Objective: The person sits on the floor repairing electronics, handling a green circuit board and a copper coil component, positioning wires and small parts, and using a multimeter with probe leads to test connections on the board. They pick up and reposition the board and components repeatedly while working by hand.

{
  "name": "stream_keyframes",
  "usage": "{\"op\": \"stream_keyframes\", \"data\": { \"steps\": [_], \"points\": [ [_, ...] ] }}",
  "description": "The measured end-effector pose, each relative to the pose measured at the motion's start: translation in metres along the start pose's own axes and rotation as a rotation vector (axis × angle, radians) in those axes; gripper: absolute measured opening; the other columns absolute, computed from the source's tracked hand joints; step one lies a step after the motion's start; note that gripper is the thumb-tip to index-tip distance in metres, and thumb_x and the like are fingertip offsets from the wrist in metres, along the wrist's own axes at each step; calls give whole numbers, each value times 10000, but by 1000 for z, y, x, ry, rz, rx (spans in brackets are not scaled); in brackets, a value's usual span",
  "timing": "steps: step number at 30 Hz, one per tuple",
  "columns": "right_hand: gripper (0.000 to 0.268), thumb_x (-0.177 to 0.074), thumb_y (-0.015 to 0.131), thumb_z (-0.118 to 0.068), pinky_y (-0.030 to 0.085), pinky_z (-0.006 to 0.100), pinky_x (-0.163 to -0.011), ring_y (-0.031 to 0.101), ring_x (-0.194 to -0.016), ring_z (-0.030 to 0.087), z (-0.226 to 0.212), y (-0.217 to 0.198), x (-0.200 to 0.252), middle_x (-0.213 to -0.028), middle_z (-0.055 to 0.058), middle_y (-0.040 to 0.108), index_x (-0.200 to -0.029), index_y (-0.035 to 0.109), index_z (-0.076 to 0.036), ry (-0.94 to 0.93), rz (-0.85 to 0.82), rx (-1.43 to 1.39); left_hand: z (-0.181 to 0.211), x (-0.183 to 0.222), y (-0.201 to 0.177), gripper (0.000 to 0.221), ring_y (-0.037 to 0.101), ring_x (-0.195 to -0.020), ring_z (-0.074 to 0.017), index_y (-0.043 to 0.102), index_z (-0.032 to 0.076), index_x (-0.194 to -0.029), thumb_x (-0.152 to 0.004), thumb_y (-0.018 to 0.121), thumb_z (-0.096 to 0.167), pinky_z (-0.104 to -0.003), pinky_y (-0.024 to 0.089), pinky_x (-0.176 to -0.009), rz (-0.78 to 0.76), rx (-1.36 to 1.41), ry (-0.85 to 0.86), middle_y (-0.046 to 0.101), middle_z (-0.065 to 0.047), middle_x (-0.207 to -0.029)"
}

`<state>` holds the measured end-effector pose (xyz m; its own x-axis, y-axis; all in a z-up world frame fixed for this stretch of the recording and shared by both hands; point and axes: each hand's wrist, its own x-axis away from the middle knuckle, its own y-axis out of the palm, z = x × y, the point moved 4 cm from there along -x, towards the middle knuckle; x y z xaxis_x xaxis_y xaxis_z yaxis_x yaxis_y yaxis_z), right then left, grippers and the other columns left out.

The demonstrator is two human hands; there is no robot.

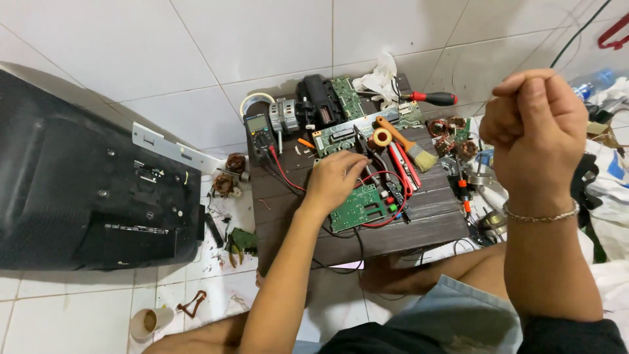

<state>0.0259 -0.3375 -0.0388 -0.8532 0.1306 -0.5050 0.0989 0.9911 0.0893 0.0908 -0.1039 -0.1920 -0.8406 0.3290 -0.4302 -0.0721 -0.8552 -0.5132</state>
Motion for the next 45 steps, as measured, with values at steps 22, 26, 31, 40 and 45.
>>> {"op": "stream_keyframes", "data": {
  "steps": [22, 26, 31, 40, 45],
  "points": [
    [225, -1067, 451, -132, 229, 168, -415, 328, -447, 13, 236, 34, 66, -548, -59, 368, -1009, 645, -35, 475, 48, 15, -56, 23, -6, 503, 620, -1176, -419, 652, 59, -1275, -833, 796, 253, -529, 506, -1013, 60, -81, -18, 653, -176, -1188],
    [199, -1036, 547, -190, 353, 227, -526, 473, -542, 81, 256, 13, 83, -599, -1, 545, -1050, 723, -100, 607, -23, 322, -82, 33, 21, 872, 398, -1438, -437, 473, -8, -1470, -776, 838, 374, -566, 365, -1170, -155, -209, -110, 508, -241, -1439],
    [230, -952, 680, -270, 508, 411, -751, 706, -748, 277, 216, 33, 75, -755, 123, 759, -1093, 784, -122, 656, -405, 762, -85, 36, 27, 806, 399, -1427, -426, 465, -7, -1462, -797, 817, 282, -542, 347, -1186, -111, -228, -98, 516, -226, -1406],
    [149, -954, 666, -171, 491, 369, -679, 567, -666, 203, 201, 103, 69, -672, 106, 695, -930, 765, -62, 619, -609, 452, -110, 39, 45, 856, 356, -1442, -395, 421, 18, -1490, -740, 755, 259, -483, 327, -1210, -110, -249, -60, 471, -194, -1400],
    [158, -957, 635, -138, 256, 176, -434, 345, -455, 11, 195, 62, 62, -542, -93, 406, -936, 741, -24, 797, -277, 88, -90, 32, 33, 817, 368, -1439, -410, 463, -20, -1452, -768, 772, 301, -496, 293, -1230, -98, -244, -109, 492, -214, -1402]
  ]
}}
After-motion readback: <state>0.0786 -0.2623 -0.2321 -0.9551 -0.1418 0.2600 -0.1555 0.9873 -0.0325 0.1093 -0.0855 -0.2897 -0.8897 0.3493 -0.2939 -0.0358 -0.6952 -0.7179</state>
